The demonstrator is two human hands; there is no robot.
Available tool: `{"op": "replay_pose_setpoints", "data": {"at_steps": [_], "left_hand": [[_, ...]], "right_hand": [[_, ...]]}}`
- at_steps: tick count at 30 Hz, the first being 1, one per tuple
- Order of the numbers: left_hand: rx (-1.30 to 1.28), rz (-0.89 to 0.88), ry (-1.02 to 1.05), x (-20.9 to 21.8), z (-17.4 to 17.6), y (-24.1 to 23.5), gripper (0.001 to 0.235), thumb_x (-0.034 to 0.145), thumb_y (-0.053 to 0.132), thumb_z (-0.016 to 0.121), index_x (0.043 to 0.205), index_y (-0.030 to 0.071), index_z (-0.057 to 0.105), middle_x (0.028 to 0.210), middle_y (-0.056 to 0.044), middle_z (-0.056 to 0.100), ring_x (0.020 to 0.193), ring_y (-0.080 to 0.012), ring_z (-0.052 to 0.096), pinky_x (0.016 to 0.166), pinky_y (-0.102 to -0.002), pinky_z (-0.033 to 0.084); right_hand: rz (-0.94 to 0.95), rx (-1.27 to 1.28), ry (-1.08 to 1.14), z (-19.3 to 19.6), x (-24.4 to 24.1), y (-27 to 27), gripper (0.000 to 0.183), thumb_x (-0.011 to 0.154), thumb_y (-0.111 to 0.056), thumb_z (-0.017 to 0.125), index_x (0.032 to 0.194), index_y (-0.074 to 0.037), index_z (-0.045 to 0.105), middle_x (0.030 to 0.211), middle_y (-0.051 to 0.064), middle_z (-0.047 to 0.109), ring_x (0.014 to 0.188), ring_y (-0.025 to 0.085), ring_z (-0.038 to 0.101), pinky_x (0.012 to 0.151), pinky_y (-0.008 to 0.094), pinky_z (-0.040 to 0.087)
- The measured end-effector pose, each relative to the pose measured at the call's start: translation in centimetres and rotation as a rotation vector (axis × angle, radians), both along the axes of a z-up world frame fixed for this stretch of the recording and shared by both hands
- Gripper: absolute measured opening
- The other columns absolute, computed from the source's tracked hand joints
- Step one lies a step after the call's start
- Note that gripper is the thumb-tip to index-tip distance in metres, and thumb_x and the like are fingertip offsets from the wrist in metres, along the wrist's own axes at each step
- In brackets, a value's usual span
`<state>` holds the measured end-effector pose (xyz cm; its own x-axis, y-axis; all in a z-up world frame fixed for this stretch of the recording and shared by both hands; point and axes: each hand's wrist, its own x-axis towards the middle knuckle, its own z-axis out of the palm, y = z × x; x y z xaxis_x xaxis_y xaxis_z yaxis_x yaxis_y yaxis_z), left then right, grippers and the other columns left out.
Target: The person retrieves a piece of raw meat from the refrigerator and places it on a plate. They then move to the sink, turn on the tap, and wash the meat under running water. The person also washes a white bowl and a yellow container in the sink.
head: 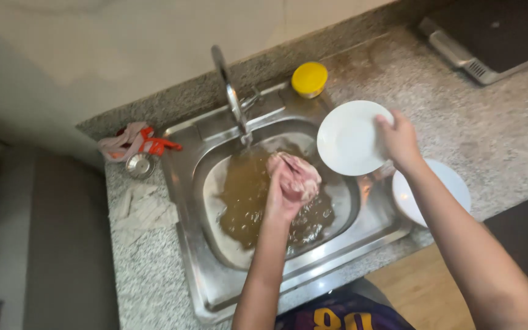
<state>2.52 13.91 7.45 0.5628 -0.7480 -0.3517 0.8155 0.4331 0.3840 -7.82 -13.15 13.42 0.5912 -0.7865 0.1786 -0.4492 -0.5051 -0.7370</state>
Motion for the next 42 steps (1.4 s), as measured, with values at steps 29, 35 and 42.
{"op": "replay_pose_setpoints", "data": {"at_steps": [29, 35, 42], "left_hand": [[0.937, -0.672, -1.888, -18.6, 1.4, -21.9, 0.107, 0.060, 0.046, 0.086, 0.154, 0.020, 0.041, 0.135, -0.027, 0.053, 0.124, -0.0456, 0.056, 0.107, -0.053, 0.046], [0.790, -0.619, -2.313, -17.9, -0.8, -23.0, 0.098, 0.061, 0.058, 0.086, 0.145, 0.026, 0.048, 0.153, -0.024, 0.040, 0.141, -0.0453, 0.035, 0.113, -0.069, 0.019], [1.066, -0.480, -1.893, -10.5, -3.7, -20.0, 0.073, 0.093, 0.057, 0.065, 0.139, 0.002, 0.054, 0.146, -0.025, 0.052, 0.136, -0.0418, 0.047, 0.111, -0.059, 0.037]], "right_hand": [[0.079, 0.773, -0.632, 0.8, -9.1, -11.4, 0.032, 0.106, -0.016, 0.054, 0.134, 0.001, 0.051, 0.119, 0.015, 0.066, 0.102, 0.021, 0.067, 0.090, 0.035, 0.058], [0.058, 0.721, -0.631, 0.9, -9.3, -11.9, 0.034, 0.106, -0.016, 0.054, 0.136, 0.000, 0.049, 0.122, 0.013, 0.066, 0.107, 0.019, 0.065, 0.095, 0.034, 0.056], [-0.020, 0.772, -0.588, 0.8, -11.0, -12.4, 0.038, 0.102, -0.017, 0.054, 0.137, -0.004, 0.047, 0.123, 0.013, 0.064, 0.105, 0.022, 0.067, 0.090, 0.039, 0.058]]}}
